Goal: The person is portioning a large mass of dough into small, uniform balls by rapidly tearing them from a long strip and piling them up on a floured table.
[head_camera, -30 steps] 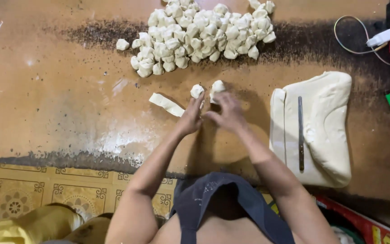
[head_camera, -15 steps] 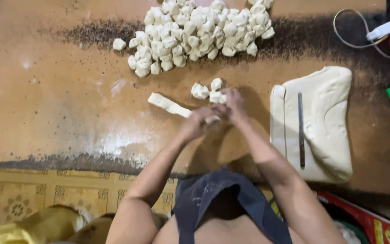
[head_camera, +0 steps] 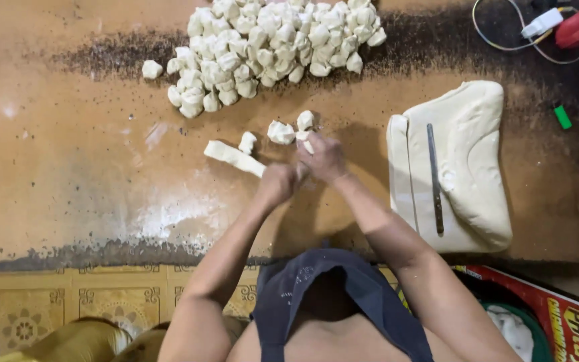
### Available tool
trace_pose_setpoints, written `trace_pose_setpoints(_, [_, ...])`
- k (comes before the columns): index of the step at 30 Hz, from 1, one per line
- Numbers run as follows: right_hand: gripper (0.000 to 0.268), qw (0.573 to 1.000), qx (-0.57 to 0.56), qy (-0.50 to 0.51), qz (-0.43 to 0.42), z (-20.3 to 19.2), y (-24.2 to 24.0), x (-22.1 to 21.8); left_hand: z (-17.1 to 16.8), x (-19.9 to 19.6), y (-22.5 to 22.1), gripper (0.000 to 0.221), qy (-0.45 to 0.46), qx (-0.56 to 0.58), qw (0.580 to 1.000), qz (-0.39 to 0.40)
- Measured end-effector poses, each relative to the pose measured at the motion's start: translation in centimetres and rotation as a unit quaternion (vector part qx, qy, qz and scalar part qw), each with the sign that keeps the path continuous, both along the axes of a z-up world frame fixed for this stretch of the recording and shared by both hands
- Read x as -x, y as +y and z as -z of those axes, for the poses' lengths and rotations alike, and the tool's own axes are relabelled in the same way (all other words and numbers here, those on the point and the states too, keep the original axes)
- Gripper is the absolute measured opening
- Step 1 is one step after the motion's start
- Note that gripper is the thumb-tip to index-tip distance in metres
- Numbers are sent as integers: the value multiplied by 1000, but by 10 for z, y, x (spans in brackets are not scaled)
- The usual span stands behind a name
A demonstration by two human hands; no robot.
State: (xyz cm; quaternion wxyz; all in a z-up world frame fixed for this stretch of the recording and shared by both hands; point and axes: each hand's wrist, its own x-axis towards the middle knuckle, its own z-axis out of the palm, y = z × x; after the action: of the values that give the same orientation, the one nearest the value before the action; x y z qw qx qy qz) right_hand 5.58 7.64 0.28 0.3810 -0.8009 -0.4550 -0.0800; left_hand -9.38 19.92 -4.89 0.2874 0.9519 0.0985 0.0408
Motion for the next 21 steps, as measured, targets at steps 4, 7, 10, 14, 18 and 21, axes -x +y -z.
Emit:
trace_pose_setpoints(4, [52,971,162,172,21,-4,-9,-17,-19,-10,1,18,-208,184,958,63])
trace_pose_setpoints(7, [76,992,99,58,-43,-37,-6,20,-50,-1,30,90,-169,126,977,32])
trace_pose_setpoints(10, [38,977,27,92,-193,-39,3,34,-95,-2,34,121,-128,183,971,82])
trace_pose_setpoints(14, [25,978,-91,112,-150,-80,8,31,-53,-7,48,47,-102,173,980,-6])
trace_pose_setpoints(18, [18,987,-101,35,-117,-82,0,25,-121,-3,16,65,-134,202,970,-16])
trace_pose_setpoints(21, [42,982,-132,54,-127,-60,2,33,-50,-13,2,44,-181,367,911,-52])
